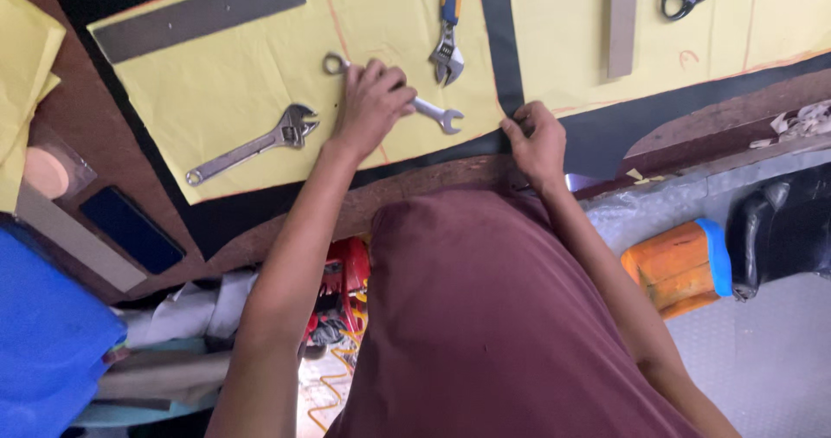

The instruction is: The person uses yellow templates and wrenches as weights to mark and cut shapes from black material using shears and a marking tool.

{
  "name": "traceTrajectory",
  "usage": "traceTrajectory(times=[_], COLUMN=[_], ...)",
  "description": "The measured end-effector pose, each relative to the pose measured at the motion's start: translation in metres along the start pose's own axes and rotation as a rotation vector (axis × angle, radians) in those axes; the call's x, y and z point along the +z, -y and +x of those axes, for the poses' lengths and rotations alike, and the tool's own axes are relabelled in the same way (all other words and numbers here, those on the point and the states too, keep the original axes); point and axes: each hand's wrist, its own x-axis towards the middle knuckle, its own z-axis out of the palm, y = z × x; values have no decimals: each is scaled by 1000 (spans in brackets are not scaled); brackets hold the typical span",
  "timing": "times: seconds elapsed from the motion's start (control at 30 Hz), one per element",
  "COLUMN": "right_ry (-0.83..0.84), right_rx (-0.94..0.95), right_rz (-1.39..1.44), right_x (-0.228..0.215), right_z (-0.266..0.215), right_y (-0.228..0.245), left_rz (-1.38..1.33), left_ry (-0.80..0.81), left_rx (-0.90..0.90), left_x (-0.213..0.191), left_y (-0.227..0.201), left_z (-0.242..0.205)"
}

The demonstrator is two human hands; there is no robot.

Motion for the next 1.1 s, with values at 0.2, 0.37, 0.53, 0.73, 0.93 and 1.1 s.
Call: traceTrajectory(times=[0.2, 0.37, 0.53, 0.73, 0.93, 1.1], right_ry=[-10, -25, -48, -120, -241, -227], right_rx=[42, -3, -107, 104, 124, 94], right_rz=[-19, 5, 77, 358, 573, 537], right_x=[3, 1, -8, -53, -77, -82], right_z=[-2, -5, -6, 6, 29, 34], right_y=[-3, -4, -8, -18, -26, -39], left_rz=[10, 11, -117, -269, -430, -345], left_ry=[-40, -82, -143, -336, -210, -209], left_rx=[-11, 24, -50, -383, -265, -247], left_x=[34, 27, 11, -3, 15, 14], left_y=[-25, -43, -45, -53, -100, -98], left_z=[5, 13, 17, 11, 22, 55])
